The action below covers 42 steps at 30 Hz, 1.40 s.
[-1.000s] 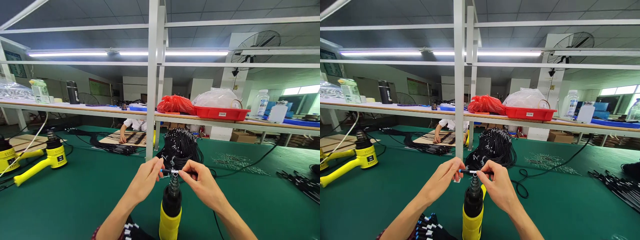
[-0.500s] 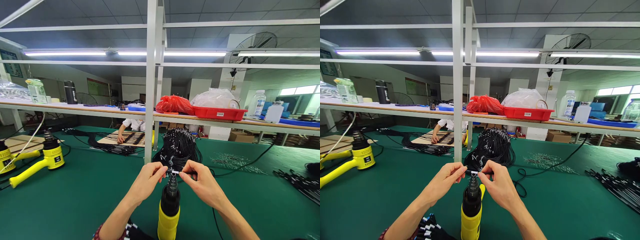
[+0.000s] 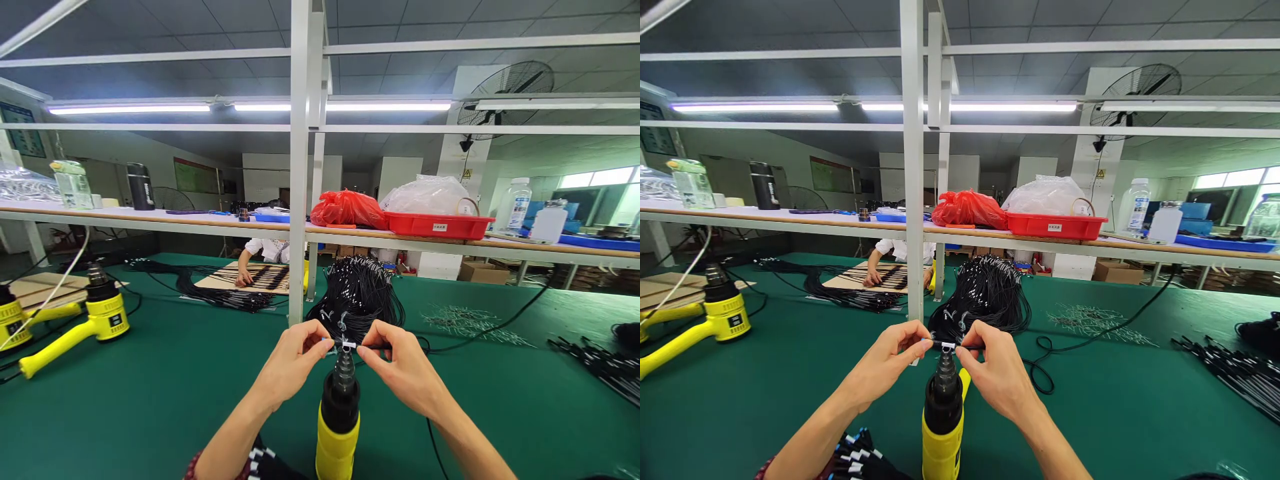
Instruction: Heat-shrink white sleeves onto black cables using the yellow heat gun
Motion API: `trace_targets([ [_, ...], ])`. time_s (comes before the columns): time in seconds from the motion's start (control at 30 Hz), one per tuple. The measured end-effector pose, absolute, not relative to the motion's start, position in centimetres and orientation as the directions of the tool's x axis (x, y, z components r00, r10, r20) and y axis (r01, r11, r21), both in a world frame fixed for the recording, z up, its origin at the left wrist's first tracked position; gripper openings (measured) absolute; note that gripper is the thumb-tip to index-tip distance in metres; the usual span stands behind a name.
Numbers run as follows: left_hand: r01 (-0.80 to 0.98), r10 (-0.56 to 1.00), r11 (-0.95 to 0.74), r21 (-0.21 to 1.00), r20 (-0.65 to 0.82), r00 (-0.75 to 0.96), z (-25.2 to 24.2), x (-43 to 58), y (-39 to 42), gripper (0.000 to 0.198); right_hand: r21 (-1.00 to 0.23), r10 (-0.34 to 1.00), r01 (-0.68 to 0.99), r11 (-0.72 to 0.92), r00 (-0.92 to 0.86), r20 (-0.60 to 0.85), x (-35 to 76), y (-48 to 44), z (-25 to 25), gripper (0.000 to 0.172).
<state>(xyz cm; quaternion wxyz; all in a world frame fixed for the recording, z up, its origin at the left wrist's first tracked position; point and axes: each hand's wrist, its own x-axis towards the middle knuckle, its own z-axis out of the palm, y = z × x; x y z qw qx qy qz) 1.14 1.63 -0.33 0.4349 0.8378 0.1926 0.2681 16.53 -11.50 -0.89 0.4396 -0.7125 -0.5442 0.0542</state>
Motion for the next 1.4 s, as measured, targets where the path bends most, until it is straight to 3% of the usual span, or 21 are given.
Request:
trace_targets([
  [0.6,-0.003,0.535,-0.556,0.831,0.36,0.765,-0.48,1.21,1.84,0.012,-0.678,0.821,0.735,-0.017,0.397,0.41,16.33,-11.6,-0.7,0.01],
  [0.73,0.004,0.554,-0.543,0.839,0.356,0.752,-0.31,1.07,1.76,0.013,-0.631,0.825,0.775,-0.018,0.368,0.429,16.29,-12.02,-0.62,0.019],
  [0.87,0.035,0.561,-0.539,0.842,0.327,0.761,-0.26,0.95,1.71,0.023,-0.586,0.823,0.811,-0.013,0.341,0.454,16.16,-12.37,-0.45,0.025],
  [1.1,0.165,0.543,-0.641,0.75,0.291,0.788,-0.7,1.2,1.67,0.055,-0.612,0.817,0.791,0.023,0.338,0.467,15.97,-12.32,-0.2,0.021],
  [1.4,0.102,0.539,-0.625,0.774,0.334,0.773,-0.55,1.24,1.57,0.032,-0.639,0.803,0.769,0.02,0.368,0.468,16.11,-12.06,-0.59,0.015],
])
